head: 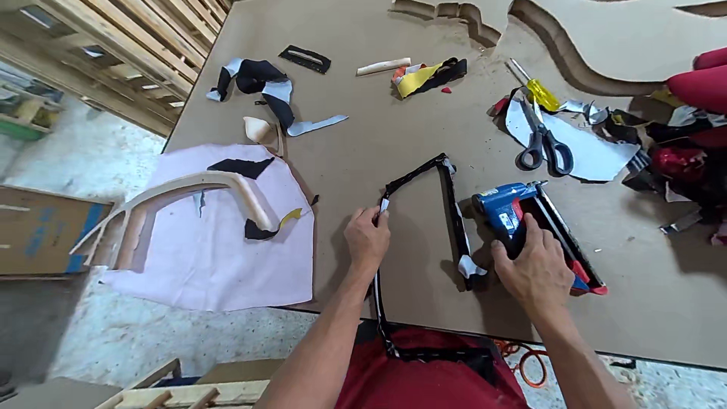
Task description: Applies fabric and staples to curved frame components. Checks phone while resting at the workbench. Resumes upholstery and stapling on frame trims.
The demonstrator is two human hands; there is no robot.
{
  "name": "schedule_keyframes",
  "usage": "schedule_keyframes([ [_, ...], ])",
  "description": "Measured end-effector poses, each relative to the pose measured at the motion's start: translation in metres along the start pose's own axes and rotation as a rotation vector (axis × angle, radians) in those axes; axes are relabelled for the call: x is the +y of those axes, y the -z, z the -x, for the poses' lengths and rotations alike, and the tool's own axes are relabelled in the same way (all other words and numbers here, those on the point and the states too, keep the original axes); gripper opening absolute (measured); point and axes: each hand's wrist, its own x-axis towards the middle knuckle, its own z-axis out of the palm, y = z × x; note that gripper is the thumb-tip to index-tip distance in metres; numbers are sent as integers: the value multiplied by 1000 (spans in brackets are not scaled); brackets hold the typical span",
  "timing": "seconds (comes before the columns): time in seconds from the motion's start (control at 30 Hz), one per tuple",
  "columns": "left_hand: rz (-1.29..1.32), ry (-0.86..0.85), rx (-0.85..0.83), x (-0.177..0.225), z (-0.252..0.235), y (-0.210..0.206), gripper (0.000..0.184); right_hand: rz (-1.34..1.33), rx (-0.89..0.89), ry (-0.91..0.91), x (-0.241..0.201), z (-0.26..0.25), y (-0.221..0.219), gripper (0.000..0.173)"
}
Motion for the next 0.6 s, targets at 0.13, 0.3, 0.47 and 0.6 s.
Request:
schedule_keyframes([
  [0.13,-6,-49,76,-4,-3,-10,21,10,-18,-11,2,-1,3,76],
  [0.3,-38,-71,27,0,-15,-13,26,-5,-51,-19,2,-3,6,76],
  [0.47,-23,-82,-176,9,-26,0,30,-1,-50,-40,1,-3,8,77],
  [0.6,-155,-6,-363,8,26,25,51,11,-57,-52,1,-6,8,77],
])
